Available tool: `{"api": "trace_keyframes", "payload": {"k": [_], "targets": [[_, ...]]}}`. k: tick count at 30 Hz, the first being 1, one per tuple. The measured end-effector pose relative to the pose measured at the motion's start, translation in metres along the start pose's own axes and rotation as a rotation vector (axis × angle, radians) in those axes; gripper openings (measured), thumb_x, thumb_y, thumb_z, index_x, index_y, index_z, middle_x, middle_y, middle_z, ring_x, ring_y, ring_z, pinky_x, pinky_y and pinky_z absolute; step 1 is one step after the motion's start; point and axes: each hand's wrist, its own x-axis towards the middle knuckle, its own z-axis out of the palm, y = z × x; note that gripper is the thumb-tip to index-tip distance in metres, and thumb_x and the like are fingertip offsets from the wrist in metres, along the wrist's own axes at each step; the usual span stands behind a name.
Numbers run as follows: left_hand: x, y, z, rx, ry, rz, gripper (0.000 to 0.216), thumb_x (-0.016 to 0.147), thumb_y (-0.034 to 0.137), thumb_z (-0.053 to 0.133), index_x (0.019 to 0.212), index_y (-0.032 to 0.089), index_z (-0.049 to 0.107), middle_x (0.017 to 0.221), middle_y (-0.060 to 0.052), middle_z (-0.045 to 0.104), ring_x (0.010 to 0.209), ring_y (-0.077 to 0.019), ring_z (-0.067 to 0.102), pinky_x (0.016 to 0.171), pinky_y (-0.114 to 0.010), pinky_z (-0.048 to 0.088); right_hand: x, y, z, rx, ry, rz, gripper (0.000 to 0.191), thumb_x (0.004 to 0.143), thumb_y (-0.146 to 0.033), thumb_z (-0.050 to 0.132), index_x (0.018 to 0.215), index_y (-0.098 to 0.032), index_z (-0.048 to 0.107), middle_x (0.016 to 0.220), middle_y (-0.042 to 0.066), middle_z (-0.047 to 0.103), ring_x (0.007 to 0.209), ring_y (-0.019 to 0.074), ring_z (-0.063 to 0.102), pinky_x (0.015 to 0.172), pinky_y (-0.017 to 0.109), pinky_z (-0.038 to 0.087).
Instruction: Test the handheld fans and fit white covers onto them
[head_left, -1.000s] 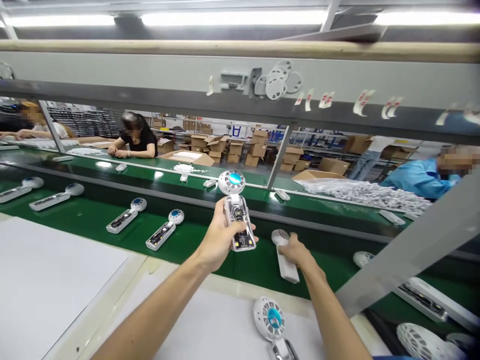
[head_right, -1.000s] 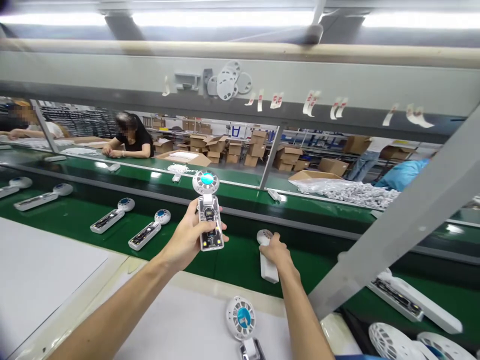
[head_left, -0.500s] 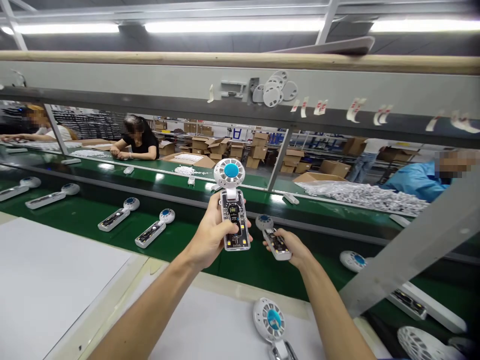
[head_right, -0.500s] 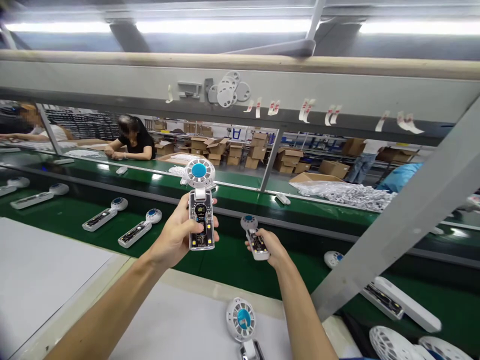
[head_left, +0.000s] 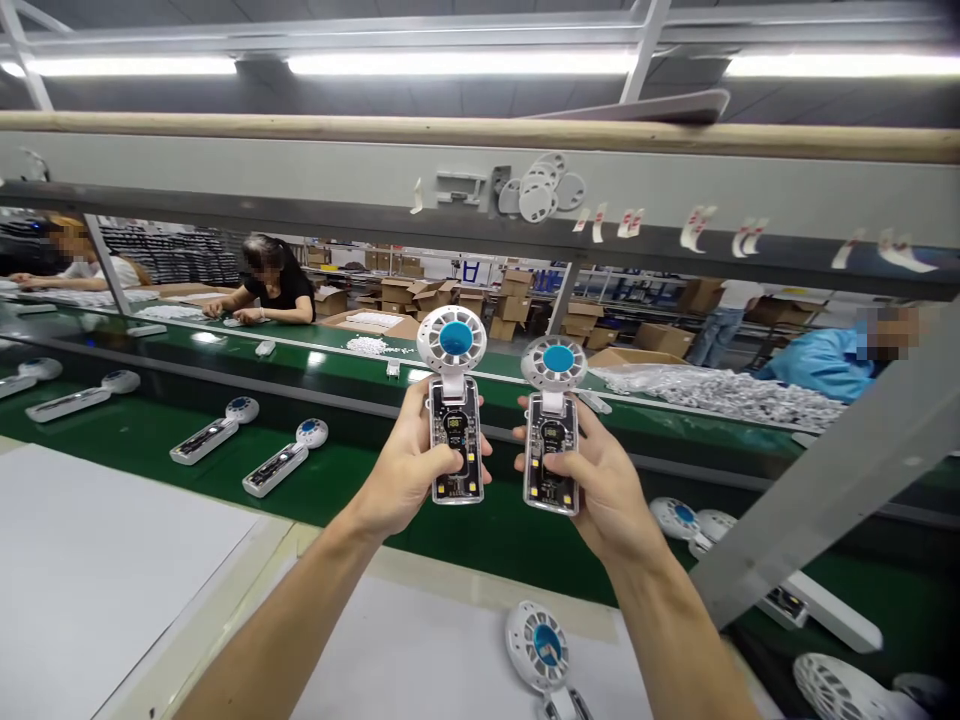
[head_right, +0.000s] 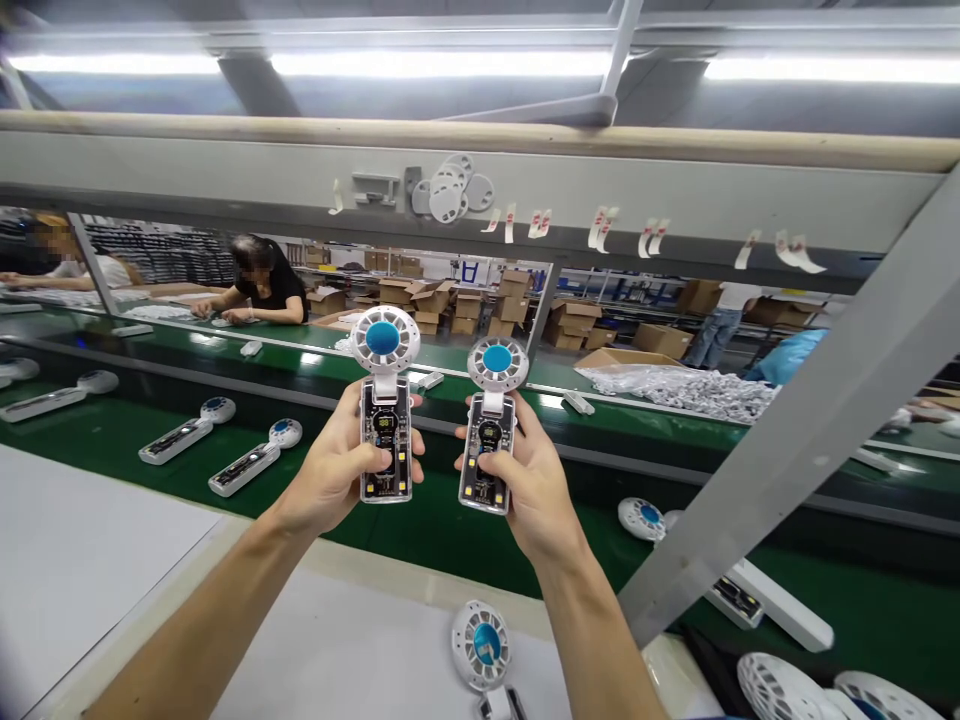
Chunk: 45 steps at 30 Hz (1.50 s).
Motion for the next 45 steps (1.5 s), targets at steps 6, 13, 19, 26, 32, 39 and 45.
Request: {"api": "trace_keyframes", "payload": {"k": [6,13,19,26,32,39,45], "targets": [[0.000,0.003,0.003,-0.052,0.043,-0.007,0.063,0.072,0.010,0.065,0.127,0.020,0.037,0.098,-0.004,0.068,0.067,-0.0186,0.069,0.060,-0.031,0.057,-0.008,0.002,0.011,0.038,-0.120,-0.074,0.066,0.076,-0.016,0.069,0.139,-0.023,0.048,0.103,0.005,0.070,0.074,0.0166,0.069,0.064,0.027,0.057],[0.000,0.002,0.006,-0.083,0.077,-0.035,0.064,0.068,0.009,0.067,0.126,0.020,0.040,0.104,-0.005,0.067,0.067,-0.0174,0.069,0.058,-0.031,0.058,-0.013,-0.002,0.013,0.030,-0.138,-0.081,0.075,0.076,-0.017,0.069,0.145,-0.023,0.040,0.103,0.005,0.068,0.075,0.0174,0.068,0.065,0.029,0.056],[0.001,0.002,0.008,-0.086,0.086,-0.058,0.067,0.067,0.010,0.068,0.126,0.020,0.040,0.103,-0.005,0.067,0.069,-0.0174,0.069,0.058,-0.031,0.059,-0.012,0.000,0.013,0.021,-0.148,-0.081,0.079,0.077,-0.016,0.069,0.148,-0.024,0.037,0.104,0.005,0.069,0.075,0.0176,0.067,0.069,0.032,0.057],[0.003,0.001,0.007,-0.078,0.067,-0.056,0.065,0.066,0.009,0.067,0.125,0.020,0.040,0.104,-0.006,0.067,0.066,-0.0167,0.069,0.058,-0.032,0.059,-0.011,0.002,0.016,0.048,-0.131,-0.083,0.083,0.074,-0.015,0.070,0.149,-0.025,0.037,0.111,0.006,0.068,0.077,0.0162,0.067,0.070,0.030,0.057],[0.001,0.002,0.007,-0.065,0.085,-0.069,0.067,0.066,0.012,0.070,0.126,0.021,0.040,0.102,-0.005,0.067,0.069,-0.0185,0.070,0.061,-0.033,0.058,-0.012,0.000,0.019,0.061,-0.126,-0.065,0.094,0.072,-0.018,0.070,0.155,-0.027,0.025,0.105,0.005,0.069,0.079,0.0186,0.067,0.069,0.032,0.057],[0.001,0.000,0.005,-0.092,0.050,-0.068,0.065,0.064,0.009,0.067,0.122,0.021,0.041,0.088,-0.001,0.067,0.067,-0.0192,0.069,0.058,-0.029,0.055,-0.013,-0.001,0.016,-0.001,-0.109,-0.056,0.095,0.066,-0.012,0.067,0.152,-0.030,0.030,0.103,0.004,0.069,0.073,0.0177,0.067,0.063,0.030,0.054],[0.002,-0.001,0.007,-0.072,0.086,-0.054,0.066,0.064,0.009,0.067,0.123,0.022,0.039,0.089,-0.001,0.067,0.066,-0.0179,0.068,0.057,-0.028,0.054,-0.013,-0.002,0.015,0.049,-0.131,-0.054,0.079,0.075,-0.018,0.070,0.147,-0.029,0.039,0.109,0.006,0.069,0.075,0.0173,0.069,0.066,0.030,0.057]]}}
